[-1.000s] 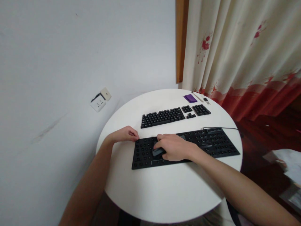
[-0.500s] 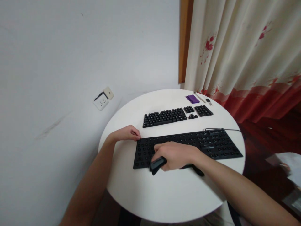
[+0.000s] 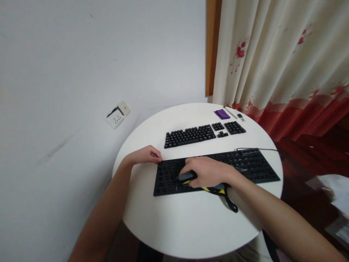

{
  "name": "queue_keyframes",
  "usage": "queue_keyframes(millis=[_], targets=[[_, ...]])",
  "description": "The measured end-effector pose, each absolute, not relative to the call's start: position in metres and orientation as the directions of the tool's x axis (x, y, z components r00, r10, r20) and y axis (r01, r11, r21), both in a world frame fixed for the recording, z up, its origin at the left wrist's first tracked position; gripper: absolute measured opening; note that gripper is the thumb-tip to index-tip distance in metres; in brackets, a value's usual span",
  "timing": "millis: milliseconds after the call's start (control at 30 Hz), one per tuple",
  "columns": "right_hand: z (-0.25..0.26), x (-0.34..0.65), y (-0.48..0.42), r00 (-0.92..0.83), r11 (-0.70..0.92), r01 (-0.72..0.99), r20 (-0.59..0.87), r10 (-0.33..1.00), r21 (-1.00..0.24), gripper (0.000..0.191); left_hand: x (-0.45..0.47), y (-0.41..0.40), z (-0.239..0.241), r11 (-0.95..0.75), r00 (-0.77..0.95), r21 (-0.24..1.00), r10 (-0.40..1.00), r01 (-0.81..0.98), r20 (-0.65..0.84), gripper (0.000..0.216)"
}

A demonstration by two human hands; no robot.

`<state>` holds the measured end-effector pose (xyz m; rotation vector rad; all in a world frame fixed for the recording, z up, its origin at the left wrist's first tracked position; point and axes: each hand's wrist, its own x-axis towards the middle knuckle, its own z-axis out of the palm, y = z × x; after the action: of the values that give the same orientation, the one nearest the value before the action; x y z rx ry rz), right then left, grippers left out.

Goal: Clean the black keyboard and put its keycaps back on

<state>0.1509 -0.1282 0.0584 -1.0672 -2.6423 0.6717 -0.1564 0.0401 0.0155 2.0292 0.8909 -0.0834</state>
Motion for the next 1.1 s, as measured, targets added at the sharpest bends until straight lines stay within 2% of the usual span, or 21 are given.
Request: queue_keyframes(millis=[100,167,200,267,367,433,500,600,667,733,833,900,967,1100], targets=[[0.056,0.168,-0.116,-0.446,0.447,0.798,0.102,0.889,-0.405,0.029,-0.155,0.039,0.017,-0.359,0.742,0.697,0.557,0.62,-0.373,0.028],[0.053,0.175,-0.111,-0.329,0.344,0.874,0.104,0.939,-0.343,0.029,-0.155,0.039,0.018,-0.352,0.74,0.7,0.555,0.622,-0.379,0.029],[0.052,0.177,-0.11,-0.326,0.338,0.883,0.092,0.941,-0.326,0.029,-0.154,0.039,0.018,-0.347,0.739,0.702,0.555,0.622,-0.381,0.029],[0.051,0.177,-0.112,-0.428,0.414,0.839,0.041,0.903,-0.353,0.033,-0.155,0.039,0.018,-0.342,0.742,0.707,0.551,0.619,-0.383,0.03],[0.055,0.173,-0.12,-0.695,0.553,0.638,-0.09,0.713,-0.536,0.035,-0.155,0.04,0.018,-0.349,0.746,0.707,0.548,0.615,-0.378,0.03],[0.058,0.172,-0.124,-0.783,0.564,0.544,-0.134,0.608,-0.622,0.033,-0.155,0.04,0.018,-0.351,0.744,0.704,0.551,0.617,-0.378,0.03],[0.059,0.173,-0.123,-0.741,0.56,0.577,-0.095,0.664,-0.594,0.034,-0.155,0.039,0.018,-0.352,0.741,0.699,0.553,0.622,-0.38,0.029],[0.057,0.179,-0.115,-0.51,0.467,0.769,0.022,0.86,-0.436,0.038,-0.155,0.039,0.018,-0.362,0.742,0.694,0.556,0.622,-0.375,0.028],[0.055,0.184,-0.111,-0.389,0.381,0.856,0.048,0.92,-0.35,0.038,-0.155,0.039,0.018,-0.363,0.742,0.693,0.557,0.623,-0.374,0.028],[0.054,0.186,-0.111,-0.402,0.385,0.861,0.019,0.916,-0.333,0.039,-0.155,0.039,0.017,-0.36,0.743,0.697,0.554,0.621,-0.376,0.028],[0.056,0.186,-0.117,-0.572,0.484,0.76,-0.094,0.815,-0.434,0.04,-0.155,0.04,0.018,-0.36,0.749,0.705,0.55,0.612,-0.369,0.028],[0.058,0.185,-0.12,-0.627,0.495,0.717,-0.143,0.766,-0.49,0.04,-0.155,0.039,0.018,-0.361,0.747,0.7,0.551,0.615,-0.372,0.028],[0.06,0.187,-0.119,-0.578,0.472,0.746,-0.105,0.809,-0.469,0.04,-0.154,0.038,0.019,-0.363,0.741,0.691,0.556,0.625,-0.378,0.028],[0.057,0.194,-0.109,-0.329,0.321,0.885,0.036,0.944,-0.337,0.04,-0.153,0.038,0.02,-0.358,0.737,0.693,0.562,0.626,-0.376,0.028]])
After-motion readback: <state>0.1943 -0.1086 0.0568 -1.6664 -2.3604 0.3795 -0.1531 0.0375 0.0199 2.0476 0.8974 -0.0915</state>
